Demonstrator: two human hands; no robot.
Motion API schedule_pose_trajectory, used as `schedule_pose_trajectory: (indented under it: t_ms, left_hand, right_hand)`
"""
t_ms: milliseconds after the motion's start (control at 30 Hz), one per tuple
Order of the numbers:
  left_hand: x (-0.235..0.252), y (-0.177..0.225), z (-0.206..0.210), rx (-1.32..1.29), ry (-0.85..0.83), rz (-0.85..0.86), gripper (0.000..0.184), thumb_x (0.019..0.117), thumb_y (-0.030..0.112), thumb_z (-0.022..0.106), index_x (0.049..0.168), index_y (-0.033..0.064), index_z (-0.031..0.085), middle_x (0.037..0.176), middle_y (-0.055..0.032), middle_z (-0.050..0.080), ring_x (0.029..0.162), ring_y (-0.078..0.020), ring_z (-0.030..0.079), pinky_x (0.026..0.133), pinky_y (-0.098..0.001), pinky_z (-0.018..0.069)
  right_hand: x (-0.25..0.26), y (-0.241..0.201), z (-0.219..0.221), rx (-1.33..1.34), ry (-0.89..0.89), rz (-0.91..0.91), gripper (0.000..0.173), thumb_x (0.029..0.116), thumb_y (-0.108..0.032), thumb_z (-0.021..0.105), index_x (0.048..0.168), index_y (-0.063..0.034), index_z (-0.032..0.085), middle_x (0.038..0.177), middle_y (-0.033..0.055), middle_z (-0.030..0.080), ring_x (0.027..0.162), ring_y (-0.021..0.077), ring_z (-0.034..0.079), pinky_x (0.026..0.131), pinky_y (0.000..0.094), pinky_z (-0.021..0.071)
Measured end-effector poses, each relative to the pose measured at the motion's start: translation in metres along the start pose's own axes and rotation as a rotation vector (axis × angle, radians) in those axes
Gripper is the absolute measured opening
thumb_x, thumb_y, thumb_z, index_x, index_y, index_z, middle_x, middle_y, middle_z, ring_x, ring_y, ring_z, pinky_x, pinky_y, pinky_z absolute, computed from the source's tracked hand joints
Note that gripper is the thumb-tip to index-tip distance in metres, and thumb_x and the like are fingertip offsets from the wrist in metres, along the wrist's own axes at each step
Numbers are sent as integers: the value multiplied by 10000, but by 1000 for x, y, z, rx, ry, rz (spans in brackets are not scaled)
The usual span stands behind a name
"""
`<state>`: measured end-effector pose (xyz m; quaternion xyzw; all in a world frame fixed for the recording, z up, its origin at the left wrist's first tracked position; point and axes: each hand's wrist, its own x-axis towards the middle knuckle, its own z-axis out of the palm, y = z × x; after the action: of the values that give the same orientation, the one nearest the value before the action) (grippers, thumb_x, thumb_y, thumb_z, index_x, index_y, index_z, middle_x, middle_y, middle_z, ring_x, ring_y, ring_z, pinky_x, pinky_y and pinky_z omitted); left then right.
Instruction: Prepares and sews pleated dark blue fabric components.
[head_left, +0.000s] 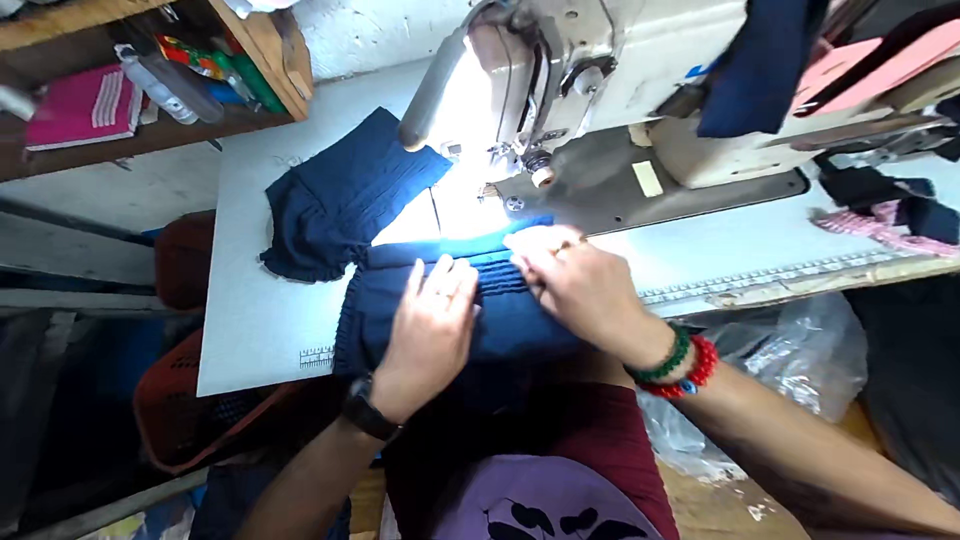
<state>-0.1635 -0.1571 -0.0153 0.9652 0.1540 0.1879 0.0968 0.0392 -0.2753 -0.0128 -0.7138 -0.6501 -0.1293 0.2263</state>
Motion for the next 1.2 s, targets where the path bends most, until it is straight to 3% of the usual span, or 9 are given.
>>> schedule_pose_trajectory:
  t_ms: [100,400,533,633,700,867,1067,1133,1200]
  left_hand:
    - [-6,2,15,-32,-82,22,454,1093,292,402,1431,57,594,1528,-108,534,1489,-266,407,1231,-591,269]
    - [-16,-60,-17,87,-136,-165,554,1089,482,356,1505,163,535,1625,-74,408,1530,-271,324,1226,-658,192]
    - [-6,-104,-35,15,11,-301,505,1041,420,535,1426,99,594,1483,-149,537,1376,-375,467,1049,-641,363]
    - [6,-125,-37,-85,26,-340,391,937,448,689,1134,112,730,1339,-131,594,1257,-380,499,938,-622,380]
    - [13,-129,-39,-117,12,-366,317,947,398,691,990,90,751,1274,-145,613,1212,-385,524,904,-632,392]
    - [23,-124,-42,-66,-63,-436,312,980,363,659,933,59,714,1239,-200,578,1204,-425,501,891,-649,368]
    - [16,-52,-31,147,136,-117,305,1014,163,529,1238,57,707,1357,-154,629,1329,-331,537,1164,-597,307]
    - [5,-32,-12,2,43,41,338,1045,181,494,1281,42,692,1400,-136,632,1394,-294,519,1209,-559,326]
    - [-4,-25,3,-58,-77,82,412,1087,257,429,1385,58,634,1499,-105,564,1477,-261,426,1235,-569,277]
  right_hand:
    - [-17,-17,8,63,-106,-56,403,1083,-295,453,1386,-108,641,1423,111,630,1262,309,639,863,468,593]
    - [-17,14,7,-2,-225,93,552,1081,-441,406,1509,-113,521,1526,102,541,1347,354,569,906,560,566]
    - [-11,20,7,32,-158,78,485,1071,-405,449,1408,-108,630,1430,113,626,1286,337,623,897,552,567]
    - [-9,22,9,36,-123,69,443,1060,-360,483,1374,-101,659,1408,120,641,1273,340,631,907,545,564]
    - [-13,22,8,28,-126,74,437,1068,-351,473,1375,-100,658,1419,114,635,1287,331,624,931,538,560]
    - [-18,25,4,0,-165,90,471,1066,-358,457,1413,-86,620,1436,122,620,1280,340,627,902,549,567]
    - [-11,-8,-2,-30,-168,88,471,1069,-309,461,1472,-82,553,1510,144,544,1268,377,618,808,546,588]
    - [-11,-26,3,32,-146,21,447,1085,-327,449,1446,-104,589,1488,131,567,1167,343,676,742,488,600]
    - [-10,-35,11,73,-156,-26,440,1085,-329,439,1430,-111,604,1515,84,556,1273,300,631,809,447,603]
